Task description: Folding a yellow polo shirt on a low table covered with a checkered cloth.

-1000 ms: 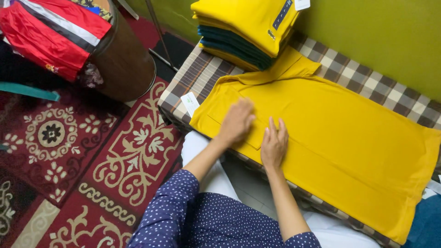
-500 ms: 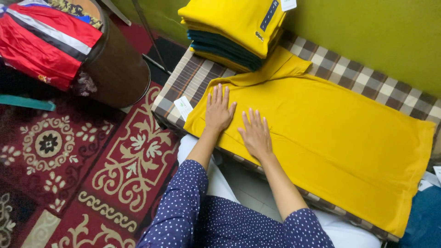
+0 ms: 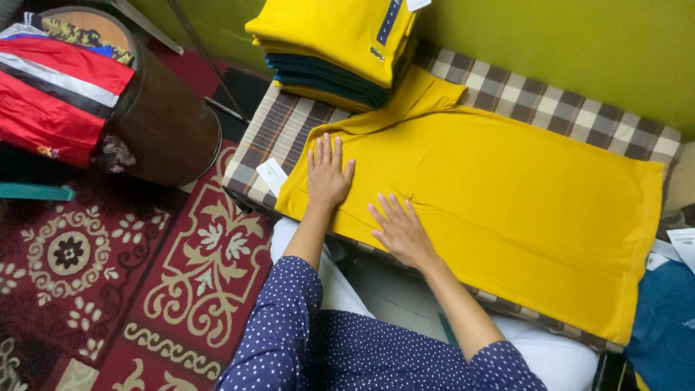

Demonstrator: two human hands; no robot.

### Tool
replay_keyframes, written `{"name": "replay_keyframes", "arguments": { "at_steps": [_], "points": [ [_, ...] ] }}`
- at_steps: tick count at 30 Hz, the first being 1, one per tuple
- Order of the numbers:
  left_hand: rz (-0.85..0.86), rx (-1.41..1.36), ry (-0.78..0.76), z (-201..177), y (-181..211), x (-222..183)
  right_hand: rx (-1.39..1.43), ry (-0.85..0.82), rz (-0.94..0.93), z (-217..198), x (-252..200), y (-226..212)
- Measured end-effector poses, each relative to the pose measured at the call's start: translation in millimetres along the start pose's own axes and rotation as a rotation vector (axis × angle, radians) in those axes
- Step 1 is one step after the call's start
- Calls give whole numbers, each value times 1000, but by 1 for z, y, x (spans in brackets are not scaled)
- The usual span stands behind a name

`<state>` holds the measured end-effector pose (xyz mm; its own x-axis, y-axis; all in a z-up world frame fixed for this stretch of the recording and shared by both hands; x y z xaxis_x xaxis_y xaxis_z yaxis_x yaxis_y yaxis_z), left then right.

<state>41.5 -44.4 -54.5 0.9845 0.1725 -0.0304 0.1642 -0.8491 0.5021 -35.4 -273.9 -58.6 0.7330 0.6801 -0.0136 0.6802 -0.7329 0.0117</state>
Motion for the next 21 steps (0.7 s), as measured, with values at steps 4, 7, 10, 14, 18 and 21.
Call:
{"name": "replay_keyframes", "arguments": {
  "at_steps": [4, 7, 10, 14, 18, 21],
  "points": [
    [27, 19, 43, 4, 19, -18, -111, 11, 195, 1, -73, 64],
    [-7, 0, 108, 18, 74, -62, -17, -65, 386, 7, -104, 85],
    [394, -133, -143, 79, 152, -109, -2, -105, 365, 13, -119, 93],
    [542, -95, -353, 129, 203, -123, -26, -158, 528, 10, -192, 151],
    [530, 57, -475, 112, 218, -111, -107, -92, 907, 14, -299, 233],
    [507, 74, -475, 106, 226, -114, -27, -123, 1119, 24, -308, 242]
  ]
}}
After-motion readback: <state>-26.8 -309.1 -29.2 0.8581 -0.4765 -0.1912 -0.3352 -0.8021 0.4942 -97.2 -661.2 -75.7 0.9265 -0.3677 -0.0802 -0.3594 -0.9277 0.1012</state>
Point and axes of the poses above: each hand's wrist, its own x-axis towards the middle knuckle, its own z-axis out of the palm, y = z × x, the point moved 3 cm from there along x, towards the middle knuckle, and after that the axes turned 12 degrees about -x, right-handed, at the moved point
